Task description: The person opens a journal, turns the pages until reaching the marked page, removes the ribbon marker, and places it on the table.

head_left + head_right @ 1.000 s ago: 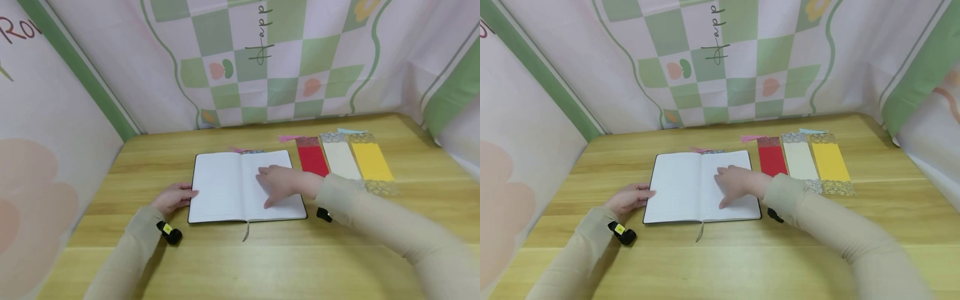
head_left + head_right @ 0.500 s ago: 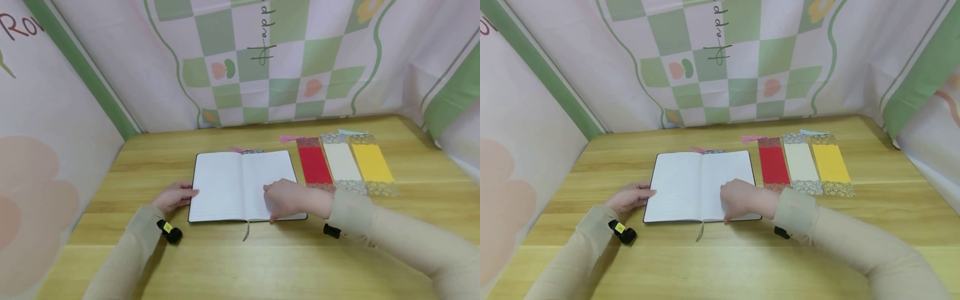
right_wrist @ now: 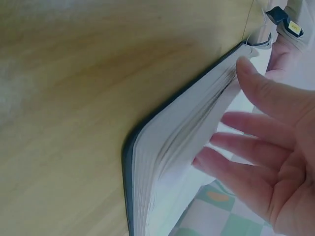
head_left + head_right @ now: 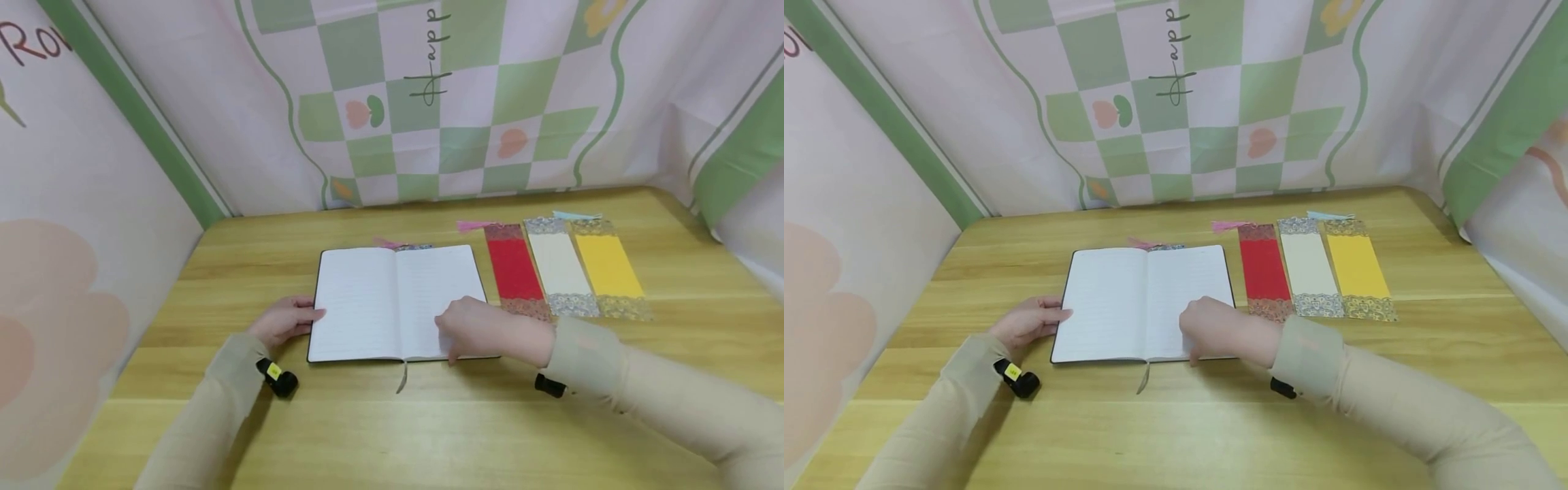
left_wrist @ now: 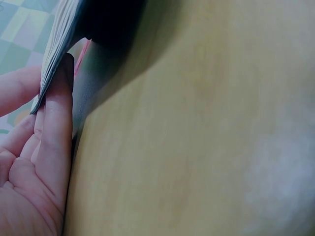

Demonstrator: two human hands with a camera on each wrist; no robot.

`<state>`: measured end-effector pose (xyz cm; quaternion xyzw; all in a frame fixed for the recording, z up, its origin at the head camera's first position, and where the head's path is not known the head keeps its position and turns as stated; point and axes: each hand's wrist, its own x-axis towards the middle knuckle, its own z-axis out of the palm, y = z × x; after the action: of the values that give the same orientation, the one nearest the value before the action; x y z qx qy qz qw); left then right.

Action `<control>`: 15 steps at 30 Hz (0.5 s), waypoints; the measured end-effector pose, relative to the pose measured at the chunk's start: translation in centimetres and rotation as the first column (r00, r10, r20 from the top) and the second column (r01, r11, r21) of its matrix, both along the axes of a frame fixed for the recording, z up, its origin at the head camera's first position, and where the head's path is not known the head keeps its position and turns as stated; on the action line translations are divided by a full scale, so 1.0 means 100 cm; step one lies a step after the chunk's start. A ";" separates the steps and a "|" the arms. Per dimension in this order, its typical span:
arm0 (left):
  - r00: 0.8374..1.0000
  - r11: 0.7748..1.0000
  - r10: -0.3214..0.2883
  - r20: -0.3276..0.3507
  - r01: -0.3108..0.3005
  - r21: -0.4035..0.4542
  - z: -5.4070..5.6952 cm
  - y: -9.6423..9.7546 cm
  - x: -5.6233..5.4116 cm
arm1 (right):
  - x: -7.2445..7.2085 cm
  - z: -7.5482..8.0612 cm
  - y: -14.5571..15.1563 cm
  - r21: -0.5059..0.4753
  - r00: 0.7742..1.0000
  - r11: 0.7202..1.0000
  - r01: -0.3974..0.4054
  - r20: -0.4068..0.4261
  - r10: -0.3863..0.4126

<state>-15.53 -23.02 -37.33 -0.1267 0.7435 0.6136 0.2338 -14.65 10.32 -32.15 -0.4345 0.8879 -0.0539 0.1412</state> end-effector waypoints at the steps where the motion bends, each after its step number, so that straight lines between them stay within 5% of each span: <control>1: 1.000 1.000 -0.001 0.000 0.001 -0.003 0.000 0.000 0.000 | 0.000 0.001 0.001 -0.013 1.000 1.000 -0.010 -0.001 0.010; 10: 1.000 1.000 -0.002 0.009 0.002 -0.010 0.001 0.001 0.000 | -0.006 -0.006 0.026 -0.141 0.996 0.986 -0.092 -0.014 0.091; 15: 1.000 1.000 -0.005 0.005 0.005 0.007 0.001 0.000 0.000 | -0.010 -0.010 0.046 -0.313 0.987 0.943 0.117 -0.065 -0.144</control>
<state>-15.52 -22.99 -37.20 -0.1254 0.7411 0.6153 0.2376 -15.68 14.92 -33.11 -0.3934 0.9008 -0.1818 0.0290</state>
